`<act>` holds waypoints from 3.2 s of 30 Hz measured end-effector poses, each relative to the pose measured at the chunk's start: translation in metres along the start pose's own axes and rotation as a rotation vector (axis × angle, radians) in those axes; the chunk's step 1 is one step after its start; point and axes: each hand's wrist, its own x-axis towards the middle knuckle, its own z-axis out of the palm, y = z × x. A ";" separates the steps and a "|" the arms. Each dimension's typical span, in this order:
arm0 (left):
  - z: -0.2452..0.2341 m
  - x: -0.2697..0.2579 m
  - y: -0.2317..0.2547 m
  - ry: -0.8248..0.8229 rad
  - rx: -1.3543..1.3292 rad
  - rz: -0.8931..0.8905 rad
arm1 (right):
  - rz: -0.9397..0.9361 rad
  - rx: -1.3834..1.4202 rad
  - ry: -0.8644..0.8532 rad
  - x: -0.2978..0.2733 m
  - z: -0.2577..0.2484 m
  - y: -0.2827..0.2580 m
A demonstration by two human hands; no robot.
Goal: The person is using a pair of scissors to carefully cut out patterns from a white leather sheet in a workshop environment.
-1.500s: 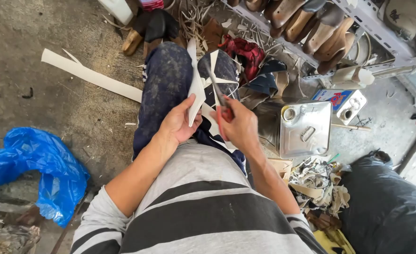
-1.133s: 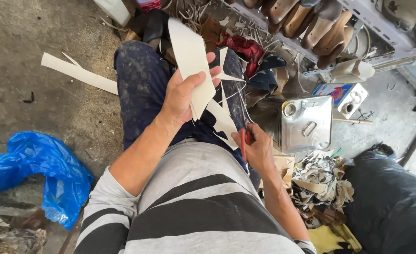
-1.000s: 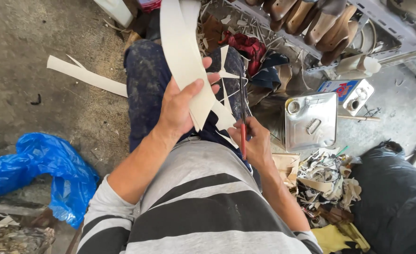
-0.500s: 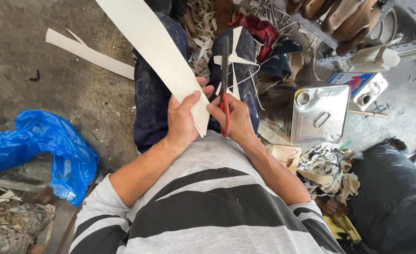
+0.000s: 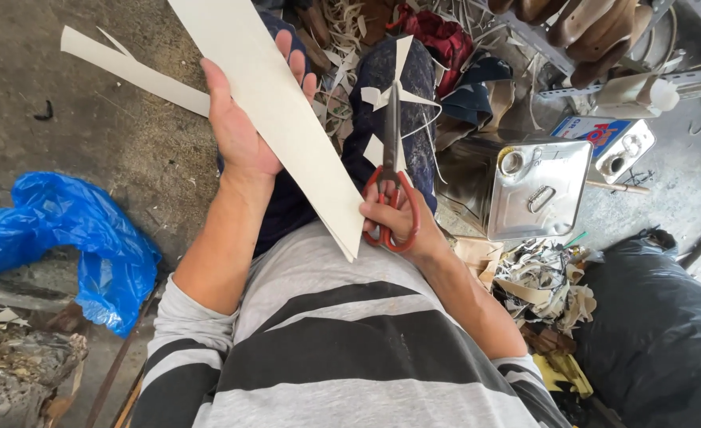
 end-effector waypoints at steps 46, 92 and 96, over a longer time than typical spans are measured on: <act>-0.007 -0.074 -0.079 0.080 0.538 0.122 | -0.185 -0.288 0.237 0.010 -0.007 0.030; -0.024 -0.115 -0.042 -0.034 0.890 0.005 | -0.726 -0.724 0.460 -0.036 -0.066 -0.030; -0.027 -0.113 -0.046 -0.049 0.884 0.009 | -0.738 -0.668 0.356 -0.026 -0.052 -0.037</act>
